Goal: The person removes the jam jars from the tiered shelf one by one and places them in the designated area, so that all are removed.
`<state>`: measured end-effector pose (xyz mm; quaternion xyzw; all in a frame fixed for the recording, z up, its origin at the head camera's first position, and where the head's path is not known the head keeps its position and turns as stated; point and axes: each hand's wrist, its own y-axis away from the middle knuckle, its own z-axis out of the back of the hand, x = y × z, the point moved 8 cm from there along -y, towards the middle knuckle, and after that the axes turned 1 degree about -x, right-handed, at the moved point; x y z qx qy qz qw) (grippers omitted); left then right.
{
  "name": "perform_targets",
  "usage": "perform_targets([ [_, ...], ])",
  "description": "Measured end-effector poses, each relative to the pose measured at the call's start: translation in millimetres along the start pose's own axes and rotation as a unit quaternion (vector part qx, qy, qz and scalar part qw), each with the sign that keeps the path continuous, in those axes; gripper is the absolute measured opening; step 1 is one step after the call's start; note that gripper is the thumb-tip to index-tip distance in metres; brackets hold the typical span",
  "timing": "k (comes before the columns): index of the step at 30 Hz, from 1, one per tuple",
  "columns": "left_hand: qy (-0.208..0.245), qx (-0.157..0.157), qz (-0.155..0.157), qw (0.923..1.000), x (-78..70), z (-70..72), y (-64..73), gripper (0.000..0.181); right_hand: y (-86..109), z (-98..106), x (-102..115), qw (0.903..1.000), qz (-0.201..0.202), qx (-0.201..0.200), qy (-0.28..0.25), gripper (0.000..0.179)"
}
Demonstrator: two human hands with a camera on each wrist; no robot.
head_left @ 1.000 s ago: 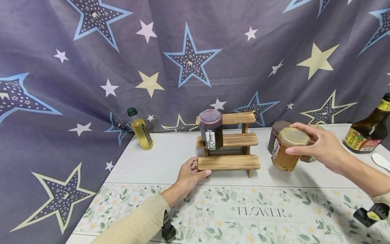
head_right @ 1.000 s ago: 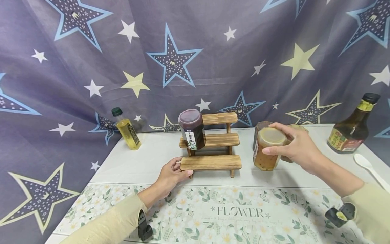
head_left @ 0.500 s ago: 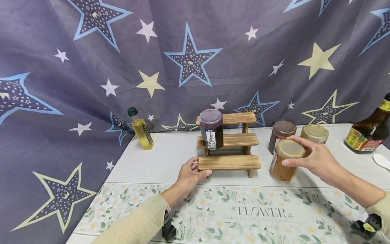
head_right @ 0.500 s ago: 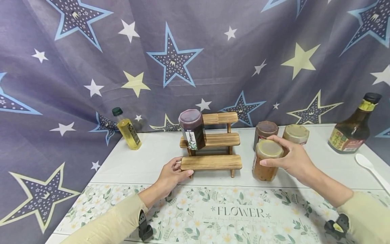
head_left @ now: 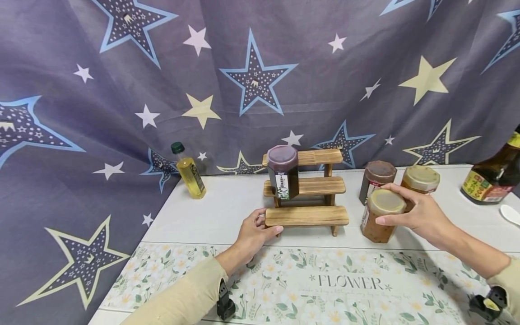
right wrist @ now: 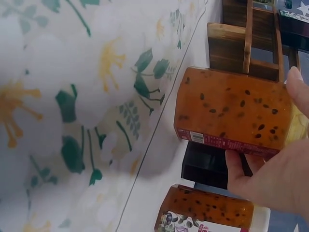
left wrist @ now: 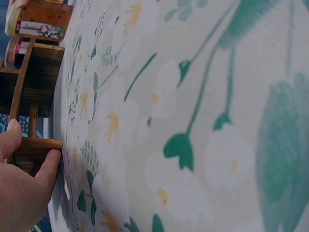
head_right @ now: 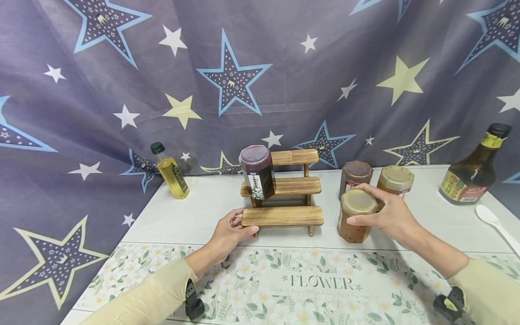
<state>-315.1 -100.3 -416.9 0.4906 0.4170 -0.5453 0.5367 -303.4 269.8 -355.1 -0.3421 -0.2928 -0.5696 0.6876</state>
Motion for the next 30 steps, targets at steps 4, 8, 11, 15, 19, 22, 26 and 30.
perform_targets([
  [4,0.009,0.007,-0.01,0.9999,-1.5,-0.9,-0.1,0.07,-0.1,0,2,0.9999,0.006,0.004,-0.009,0.082],
  [8,0.013,0.007,-0.013,0.9998,-3.2,-1.3,0.4,0.071,0.1,0,4,0.9999,0.012,0.0,0.002,0.083],
  [11,0.015,0.007,-0.01,0.9998,-3.2,-1.7,0.9,0.072,0.8,0,4,0.9997,0.016,-0.006,0.02,0.085],
  [15,0.014,0.009,-0.008,0.9998,-2.6,-2.2,0.7,0.072,1.7,0,5,0.9989,0.029,-0.011,0.036,0.087],
  [19,0.012,0.007,-0.007,0.9999,-2.7,-2.0,0.9,0.071,2.4,-2,6,0.9987,0.035,-0.001,0.038,0.089],
  [22,0.008,0.004,-0.005,1.0,-2.3,-1.4,0.7,0.071,3.7,-4,8,0.9989,0.028,0.015,0.034,0.093],
  [26,0.002,0.002,-0.001,1.0,-0.7,-0.6,-0.1,0.071,5.3,-11,16,0.9984,0.031,0.023,0.04,0.103],
  [30,0.002,0.002,0.0,1.0,-0.1,-0.7,0.0,0.071,4.3,-3,32,0.9938,0.08,-0.031,0.071,0.11],
])
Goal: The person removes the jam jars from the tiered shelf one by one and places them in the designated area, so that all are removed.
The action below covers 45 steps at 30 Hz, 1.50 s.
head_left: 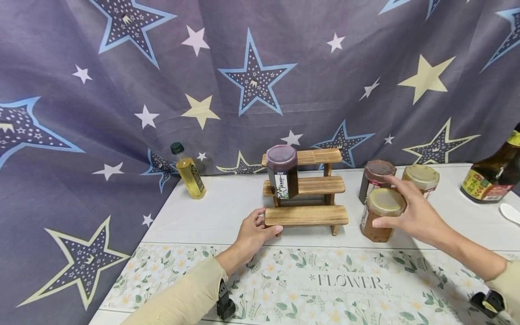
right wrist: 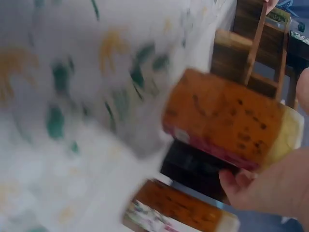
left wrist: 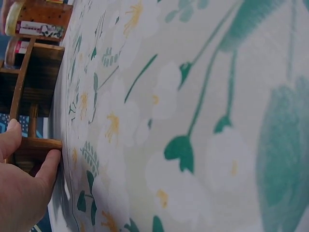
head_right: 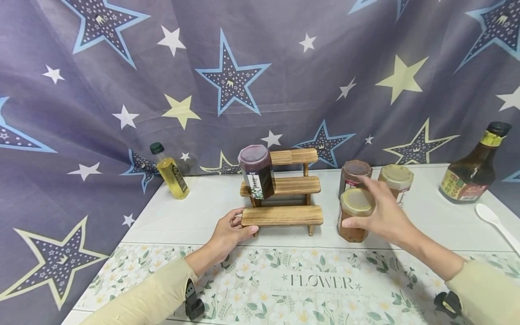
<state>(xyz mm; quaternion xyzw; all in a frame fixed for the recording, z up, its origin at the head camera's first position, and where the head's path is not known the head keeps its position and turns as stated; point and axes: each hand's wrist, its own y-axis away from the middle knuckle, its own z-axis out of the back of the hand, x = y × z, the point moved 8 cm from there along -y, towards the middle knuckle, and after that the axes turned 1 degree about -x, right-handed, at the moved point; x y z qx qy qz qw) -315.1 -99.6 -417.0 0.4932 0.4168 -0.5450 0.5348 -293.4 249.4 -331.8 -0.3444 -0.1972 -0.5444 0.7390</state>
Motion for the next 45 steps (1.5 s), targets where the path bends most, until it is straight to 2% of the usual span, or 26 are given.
perform_targets([
  [4,0.004,0.001,-0.002,1.0,0.3,-0.3,-0.1,0.071,-7.4,19,16,0.9973,0.047,-0.056,0.012,0.108],
  [11,0.004,0.001,0.0,1.0,0.8,-1.3,-0.4,0.072,-17.9,30,44,0.9926,0.088,-0.079,-0.026,0.09],
  [18,0.0,-0.006,0.002,1.0,-0.1,0.9,0.0,0.071,-37.2,12,73,0.9938,0.09,-0.03,-0.057,0.084],
  [26,-0.002,-0.004,0.003,1.0,0.6,0.3,-0.7,0.07,-57.8,-13,100,0.9932,0.083,0.032,-0.075,0.089],
  [32,0.0,-0.002,0.004,1.0,-0.1,-0.3,0.2,0.07,-69.5,-25,110,0.9898,0.069,0.065,-0.107,0.088],
  [38,0.003,0.004,0.004,1.0,1.3,-0.7,0.9,0.071,-84.9,-42,121,0.9878,0.059,0.091,-0.113,0.09],
  [45,0.007,0.003,0.004,1.0,-0.6,-0.4,0.4,0.072,-105.0,-57,139,0.9799,0.05,0.122,-0.15,0.089],
])
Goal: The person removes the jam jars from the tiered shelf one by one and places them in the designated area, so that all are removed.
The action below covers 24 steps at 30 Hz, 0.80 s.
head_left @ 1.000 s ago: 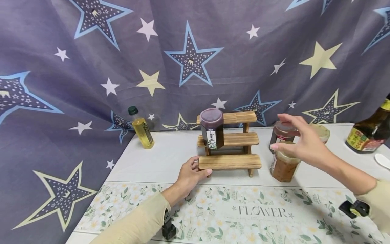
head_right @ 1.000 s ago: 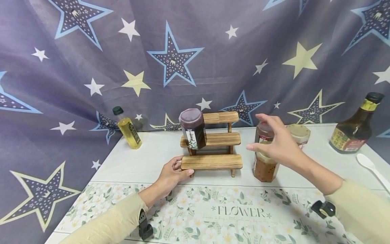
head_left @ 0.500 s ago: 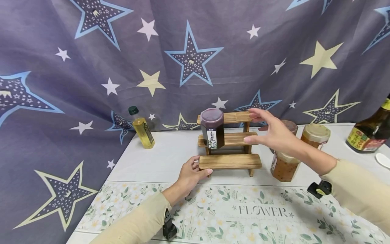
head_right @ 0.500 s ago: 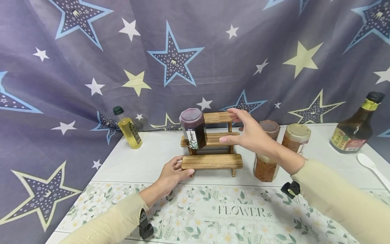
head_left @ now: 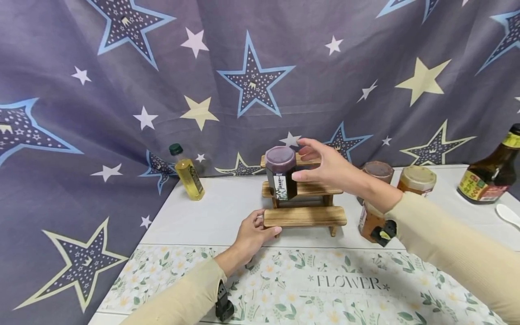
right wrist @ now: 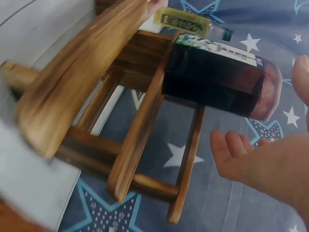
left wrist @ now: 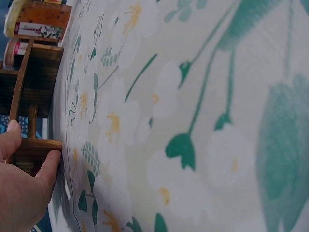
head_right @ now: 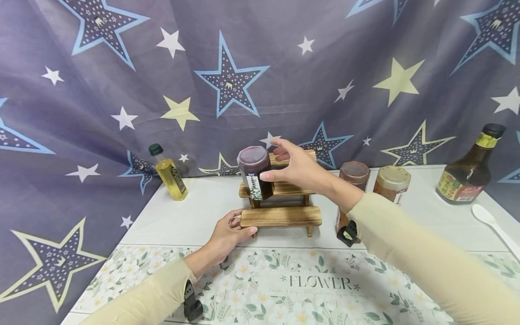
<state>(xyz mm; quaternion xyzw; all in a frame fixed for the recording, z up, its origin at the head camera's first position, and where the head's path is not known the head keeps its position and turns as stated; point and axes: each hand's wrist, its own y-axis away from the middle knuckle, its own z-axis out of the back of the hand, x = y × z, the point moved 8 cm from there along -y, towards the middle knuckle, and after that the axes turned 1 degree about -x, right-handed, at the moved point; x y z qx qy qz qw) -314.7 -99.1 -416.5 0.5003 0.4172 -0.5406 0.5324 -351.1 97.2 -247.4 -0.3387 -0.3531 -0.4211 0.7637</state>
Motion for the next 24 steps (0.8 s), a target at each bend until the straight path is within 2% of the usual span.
perform_targets([
  [7,0.001,0.001,-0.005,1.0,-0.8,-0.7,-1.0,0.071,-18.7,-19,8,0.9992,0.015,0.022,-0.03,0.087],
  [12,-0.003,-0.001,-0.01,1.0,-1.7,-0.4,-0.4,0.071,-24.3,-28,11,0.9987,0.028,0.026,-0.034,0.091],
  [19,-0.014,-0.002,-0.009,0.9999,-0.7,0.8,0.4,0.074,-27.2,-30,9,0.9994,0.032,0.004,-0.014,0.085],
  [24,-0.01,-0.002,-0.003,0.9999,-1.0,0.3,0.4,0.074,-28.8,-28,6,0.9994,0.028,-0.001,-0.023,0.083],
])
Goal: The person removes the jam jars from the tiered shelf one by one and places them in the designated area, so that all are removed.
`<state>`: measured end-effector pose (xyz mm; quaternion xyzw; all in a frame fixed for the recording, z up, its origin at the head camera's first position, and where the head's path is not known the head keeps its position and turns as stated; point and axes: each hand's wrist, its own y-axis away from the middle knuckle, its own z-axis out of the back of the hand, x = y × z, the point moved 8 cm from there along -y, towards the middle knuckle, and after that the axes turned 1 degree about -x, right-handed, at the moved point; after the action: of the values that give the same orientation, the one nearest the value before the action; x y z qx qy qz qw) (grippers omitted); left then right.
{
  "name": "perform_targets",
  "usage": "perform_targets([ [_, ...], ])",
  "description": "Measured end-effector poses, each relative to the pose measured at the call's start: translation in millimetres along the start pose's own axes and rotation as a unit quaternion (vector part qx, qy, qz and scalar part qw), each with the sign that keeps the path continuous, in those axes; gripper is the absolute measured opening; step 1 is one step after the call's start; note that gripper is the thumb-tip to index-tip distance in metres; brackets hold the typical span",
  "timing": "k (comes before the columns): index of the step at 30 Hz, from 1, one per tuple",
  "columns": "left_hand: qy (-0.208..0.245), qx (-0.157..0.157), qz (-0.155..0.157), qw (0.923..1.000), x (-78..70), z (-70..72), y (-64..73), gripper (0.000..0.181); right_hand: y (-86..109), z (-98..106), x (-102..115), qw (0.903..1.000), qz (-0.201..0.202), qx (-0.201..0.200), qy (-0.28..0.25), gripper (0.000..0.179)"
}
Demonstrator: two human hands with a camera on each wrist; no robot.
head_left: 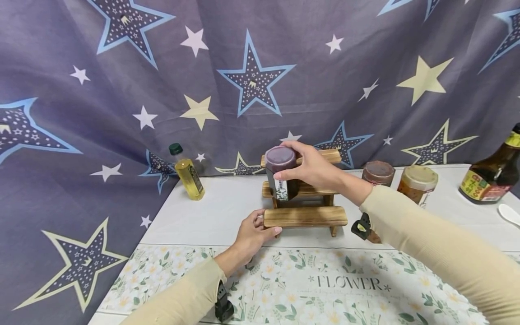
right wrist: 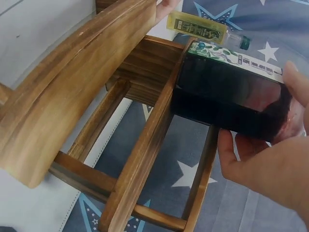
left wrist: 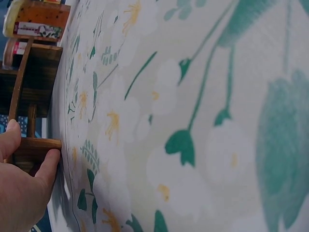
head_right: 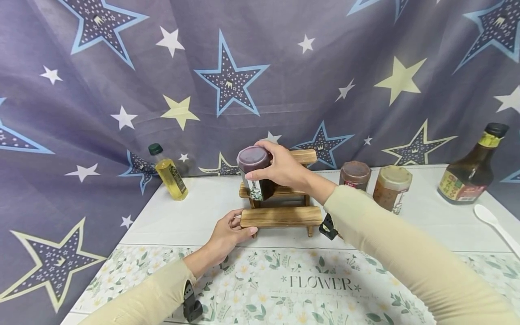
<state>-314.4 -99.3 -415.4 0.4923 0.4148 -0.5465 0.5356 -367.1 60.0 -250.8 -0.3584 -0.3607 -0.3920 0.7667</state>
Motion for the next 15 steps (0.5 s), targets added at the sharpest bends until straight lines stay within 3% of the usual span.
perform_targets([
  [15,0.007,0.005,-0.005,0.9999,-1.6,-0.5,1.9,0.074,2.2,3.5,1.2,0.9996,0.005,-0.026,-0.01,0.078],
])
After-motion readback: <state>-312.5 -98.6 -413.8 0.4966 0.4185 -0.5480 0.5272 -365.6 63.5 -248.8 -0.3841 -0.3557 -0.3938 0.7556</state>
